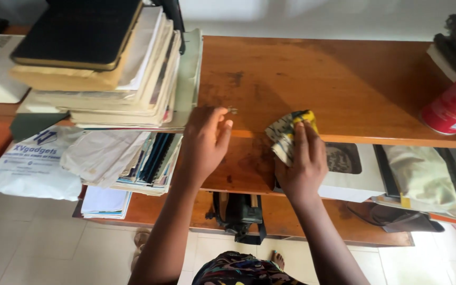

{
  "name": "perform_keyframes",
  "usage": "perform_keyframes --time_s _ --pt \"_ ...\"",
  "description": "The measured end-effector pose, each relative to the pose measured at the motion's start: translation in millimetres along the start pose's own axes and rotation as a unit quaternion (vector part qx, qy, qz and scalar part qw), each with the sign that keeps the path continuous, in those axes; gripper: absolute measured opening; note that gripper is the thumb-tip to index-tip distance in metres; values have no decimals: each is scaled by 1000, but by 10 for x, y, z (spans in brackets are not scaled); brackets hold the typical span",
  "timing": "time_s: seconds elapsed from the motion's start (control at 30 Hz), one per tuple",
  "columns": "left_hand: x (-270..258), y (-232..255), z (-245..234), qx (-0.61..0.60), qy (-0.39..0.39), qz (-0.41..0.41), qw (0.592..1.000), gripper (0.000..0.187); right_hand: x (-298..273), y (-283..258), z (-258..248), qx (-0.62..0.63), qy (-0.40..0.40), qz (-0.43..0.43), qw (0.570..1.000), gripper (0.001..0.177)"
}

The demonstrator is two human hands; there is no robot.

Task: Cleaning a wooden shelf using a cloth and a spray can.

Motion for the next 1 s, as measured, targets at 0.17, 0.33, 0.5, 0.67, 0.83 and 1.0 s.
perform_keyframes --time_s 0.17,0.33,0.5,0.67,0.83,1.0 --pt "25 90 -82 26 40 54 997 22 41 -408 159 59 -23 -4 998 78" --pt "-18 60 -70 24 44 55 997 32 18 -567 259 57 -50 -12 997 79" --pt "-3 50 -8 28 25 46 998 43 41 -485 230 63 -84 -1 994 81" --pt "-11 105 -1 57 43 58 996 36 -33 -142 223 58 -41 -19 997 71" --pt "-24 143 46 78 73 69 992 23 -73 327 39 12 3 -21 1000 47" --pt "-37 129 117 128 79 50 987 20 46 643 -308 -5 28 2 1000 47"
Point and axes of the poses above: each hand's wrist, its own x-axis towards the middle knuckle, its own z-axis out of the palm, y = z × x, the point moved 7 cm from there along x, towards the middle knuckle, and after that the axes turned 7 degrees about z, right-handed, at the moved point
